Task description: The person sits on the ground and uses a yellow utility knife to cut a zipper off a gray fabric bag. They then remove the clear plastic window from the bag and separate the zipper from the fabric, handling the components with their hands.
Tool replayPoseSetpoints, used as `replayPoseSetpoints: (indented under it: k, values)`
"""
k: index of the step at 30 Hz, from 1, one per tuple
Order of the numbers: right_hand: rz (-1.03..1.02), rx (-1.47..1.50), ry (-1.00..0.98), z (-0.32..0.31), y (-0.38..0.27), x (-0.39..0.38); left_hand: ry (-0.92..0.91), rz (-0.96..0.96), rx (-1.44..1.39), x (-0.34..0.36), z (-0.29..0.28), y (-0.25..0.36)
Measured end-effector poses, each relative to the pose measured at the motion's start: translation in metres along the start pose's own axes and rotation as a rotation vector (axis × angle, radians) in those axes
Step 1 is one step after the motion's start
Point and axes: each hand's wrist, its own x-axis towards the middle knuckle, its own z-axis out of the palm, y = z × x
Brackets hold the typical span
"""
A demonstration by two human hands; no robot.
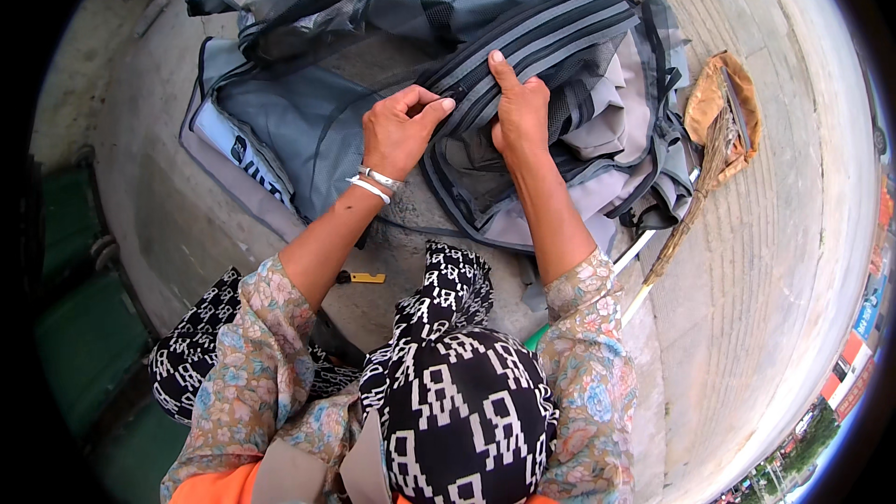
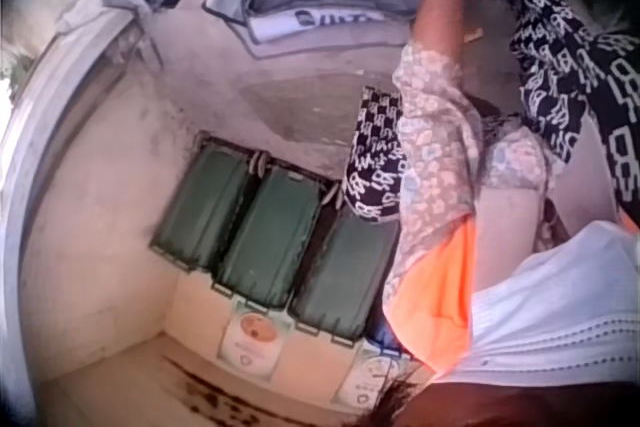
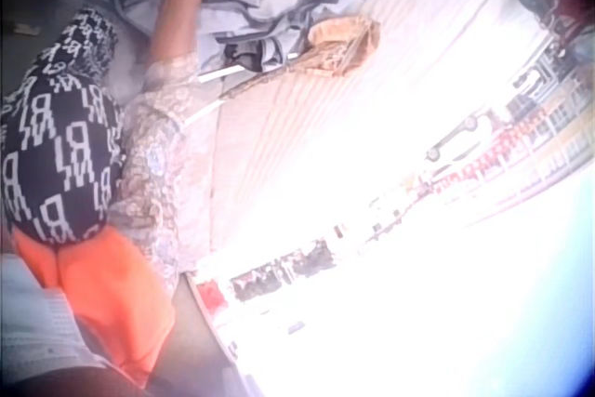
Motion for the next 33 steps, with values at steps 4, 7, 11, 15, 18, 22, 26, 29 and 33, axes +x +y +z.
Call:
replayPoseSetpoints:
  k: [4, 7, 11, 15, 18, 22, 26, 29, 33]
  values:
    - [-0.231, -0.018, 0.028, 0.008, -0.043, 0.039, 0.017, 0.223, 0.167, 0.008, -0.032, 0.007]
    - [-0.309, -0.024, 0.084, 0.009, -0.101, 0.094, -0.165, 0.159, 0.283, 0.008, -0.074, 0.019]
    - [-0.369, -0.067, 0.096, -0.019, -0.144, 0.164, -0.427, 0.149, 0.372, 0.015, -0.123, 0.04]
    - [-0.412, -0.188, 0.224, -0.035, -0.152, 0.217, -0.421, 0.357, 0.472, 0.019, -0.149, 0.072]
    - [-0.421, -0.126, 0.287, -0.026, -0.149, 0.234, -0.437, 0.178, 0.462, 0.029, -0.151, 0.09]
    - [-0.4, -0.049, 0.388, -0.064, -0.177, 0.244, -0.184, 0.295, 0.273, 0.046, -0.101, 0.066]
    - [-0.298, 0.01, 0.51, -0.116, -0.157, 0.241, 0.059, 0.741, 0.554, 0.065, -0.076, -0.007]
    - [-0.275, 0.02, 0.519, -0.128, -0.148, 0.229, -0.423, 0.172, 0.57, 0.063, -0.088, -0.037]
    - [-0.293, 0.037, 0.552, -0.139, -0.149, 0.23, -0.757, 0.584, 1.152, 0.037, -0.102, -0.061]
